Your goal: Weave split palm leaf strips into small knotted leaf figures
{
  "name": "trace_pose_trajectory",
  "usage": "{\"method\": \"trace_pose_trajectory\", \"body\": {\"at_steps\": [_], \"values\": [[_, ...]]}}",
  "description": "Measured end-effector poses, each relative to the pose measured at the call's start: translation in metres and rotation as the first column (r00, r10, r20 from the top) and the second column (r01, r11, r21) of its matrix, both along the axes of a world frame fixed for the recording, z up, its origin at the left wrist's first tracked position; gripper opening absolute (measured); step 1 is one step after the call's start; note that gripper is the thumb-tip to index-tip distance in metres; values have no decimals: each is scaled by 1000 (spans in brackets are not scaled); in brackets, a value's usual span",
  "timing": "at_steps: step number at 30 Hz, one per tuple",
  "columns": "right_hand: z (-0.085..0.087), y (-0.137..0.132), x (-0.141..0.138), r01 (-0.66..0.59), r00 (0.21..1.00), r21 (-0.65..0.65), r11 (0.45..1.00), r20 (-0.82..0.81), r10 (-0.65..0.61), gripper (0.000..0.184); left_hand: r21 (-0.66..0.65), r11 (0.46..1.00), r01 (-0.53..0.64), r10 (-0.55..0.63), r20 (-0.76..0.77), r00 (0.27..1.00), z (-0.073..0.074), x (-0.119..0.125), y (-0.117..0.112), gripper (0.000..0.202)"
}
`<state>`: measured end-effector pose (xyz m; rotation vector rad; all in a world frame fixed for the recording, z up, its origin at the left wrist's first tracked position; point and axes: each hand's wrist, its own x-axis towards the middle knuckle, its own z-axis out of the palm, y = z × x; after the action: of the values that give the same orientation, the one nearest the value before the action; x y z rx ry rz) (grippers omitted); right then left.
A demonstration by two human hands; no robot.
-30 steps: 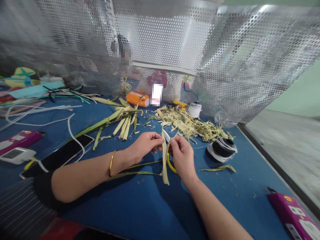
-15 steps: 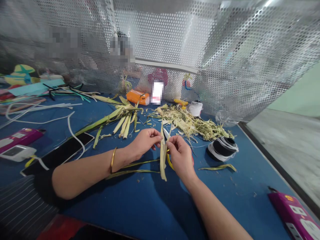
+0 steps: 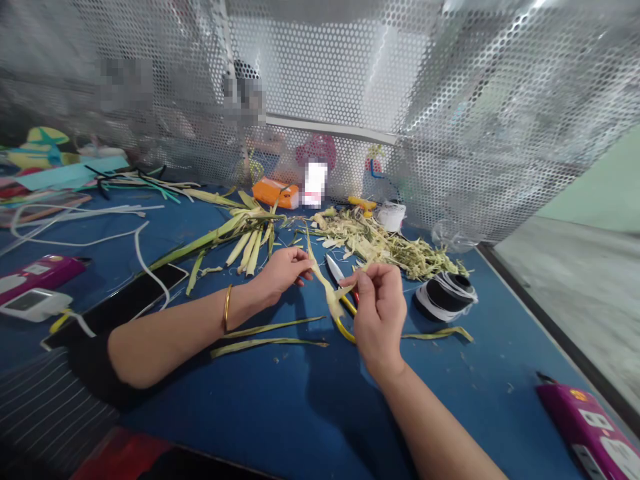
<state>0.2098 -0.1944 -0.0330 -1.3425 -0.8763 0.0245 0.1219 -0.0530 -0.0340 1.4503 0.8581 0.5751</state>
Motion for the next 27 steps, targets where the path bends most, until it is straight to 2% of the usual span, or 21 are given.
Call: {"method": "trace_pose_trajectory", "body": {"at_steps": [4, 7, 15, 19, 22, 27], "values": [[9, -4, 0, 71, 994, 180, 981, 71, -85, 12, 0, 997, -73, 73, -6, 997, -5, 2, 12, 18], [14, -5, 1, 112, 989, 250, 962, 63, -132, 11, 7, 994, -109, 109, -12, 994, -4, 2, 20, 17], [18, -6, 14, 270, 959, 289, 918, 8, -284, 10, 104, 967, -231, 234, -14, 972, -1, -3, 48, 15], [18, -7, 24, 338, 939, 237, 911, -17, -344, 11, 206, 930, -303, 312, -13, 950, -6, -7, 70, 11], [16, -5, 29, 320, 947, 161, 933, -89, -310, 16, 300, 904, -305, 322, -5, 947, -11, -10, 84, 9], [12, 0, 32, 151, 940, 106, 983, -323, -109, 25, 377, 883, -279, 306, -13, 952, -13, -13, 94, 4]]}}
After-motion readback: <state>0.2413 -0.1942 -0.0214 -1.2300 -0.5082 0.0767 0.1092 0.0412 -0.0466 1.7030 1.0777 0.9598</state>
